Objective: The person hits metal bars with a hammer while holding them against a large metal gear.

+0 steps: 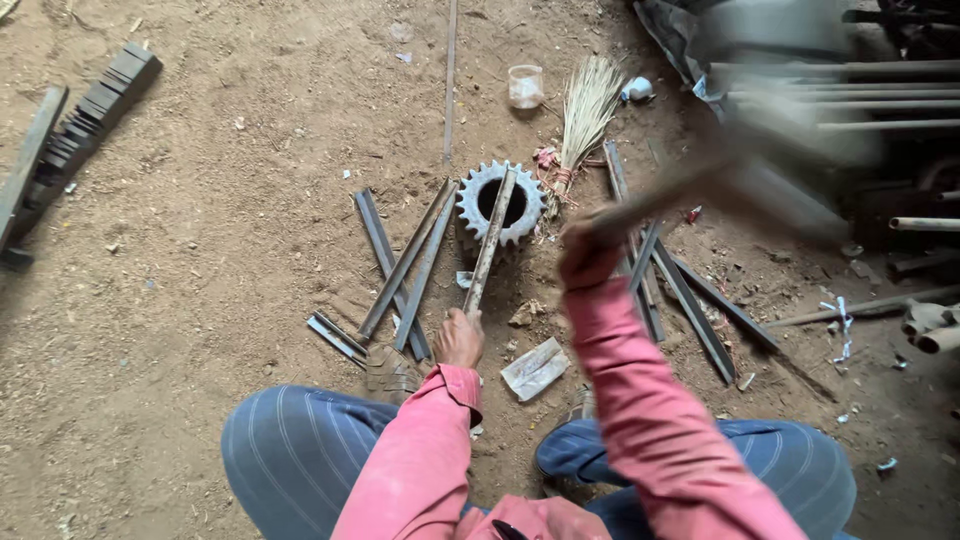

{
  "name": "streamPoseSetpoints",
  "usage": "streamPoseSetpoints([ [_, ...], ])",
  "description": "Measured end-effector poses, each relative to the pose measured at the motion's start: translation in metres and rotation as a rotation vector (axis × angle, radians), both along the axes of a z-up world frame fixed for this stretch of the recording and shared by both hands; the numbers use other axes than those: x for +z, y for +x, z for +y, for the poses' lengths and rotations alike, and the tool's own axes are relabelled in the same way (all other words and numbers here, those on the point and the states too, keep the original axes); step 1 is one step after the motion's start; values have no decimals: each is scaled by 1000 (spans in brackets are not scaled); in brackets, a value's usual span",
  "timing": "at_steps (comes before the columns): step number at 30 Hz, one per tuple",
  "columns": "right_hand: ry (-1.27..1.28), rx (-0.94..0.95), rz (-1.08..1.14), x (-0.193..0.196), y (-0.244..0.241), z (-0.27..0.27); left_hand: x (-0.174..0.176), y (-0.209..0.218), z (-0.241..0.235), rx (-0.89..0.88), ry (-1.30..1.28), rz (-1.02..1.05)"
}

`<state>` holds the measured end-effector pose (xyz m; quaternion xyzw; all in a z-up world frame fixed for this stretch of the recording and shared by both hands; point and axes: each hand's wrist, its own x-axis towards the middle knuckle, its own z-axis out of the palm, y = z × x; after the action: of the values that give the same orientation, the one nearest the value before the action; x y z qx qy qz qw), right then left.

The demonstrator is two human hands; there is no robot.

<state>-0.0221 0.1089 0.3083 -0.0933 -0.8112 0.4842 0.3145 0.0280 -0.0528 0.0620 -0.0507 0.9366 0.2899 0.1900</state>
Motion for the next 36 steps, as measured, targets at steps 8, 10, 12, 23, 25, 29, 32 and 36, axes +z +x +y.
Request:
streamPoseSetpoints([
  [8, 465, 119, -1166, -89, 62, 24, -41, -9, -6, -34, -68, 33],
  [10, 322, -39, -1073, -136, 99, 26, -44, -13, -4, -50, 39, -17],
  [12, 189, -152, -1017, -188, 133, 25, -38, -33, 4, -61, 179, -78],
  [23, -385, -147, -1246, -292, 182, 52, 118, -111, 56, 159, 1612, -878],
  [25, -398, -142, -1227, -286, 180, 47, 140, -117, 73, 291, 1482, -871],
  [29, -391, -137, -1185, -279, 183, 40, 153, -130, 93, 330, 1377, -804],
  [32, -370, -130, -1181, -279, 182, 43, 150, -140, 99, 321, 1407, -828],
  [36, -390, -150, -1200, -288, 182, 42, 141, -147, 98, 296, 1371, -819],
])
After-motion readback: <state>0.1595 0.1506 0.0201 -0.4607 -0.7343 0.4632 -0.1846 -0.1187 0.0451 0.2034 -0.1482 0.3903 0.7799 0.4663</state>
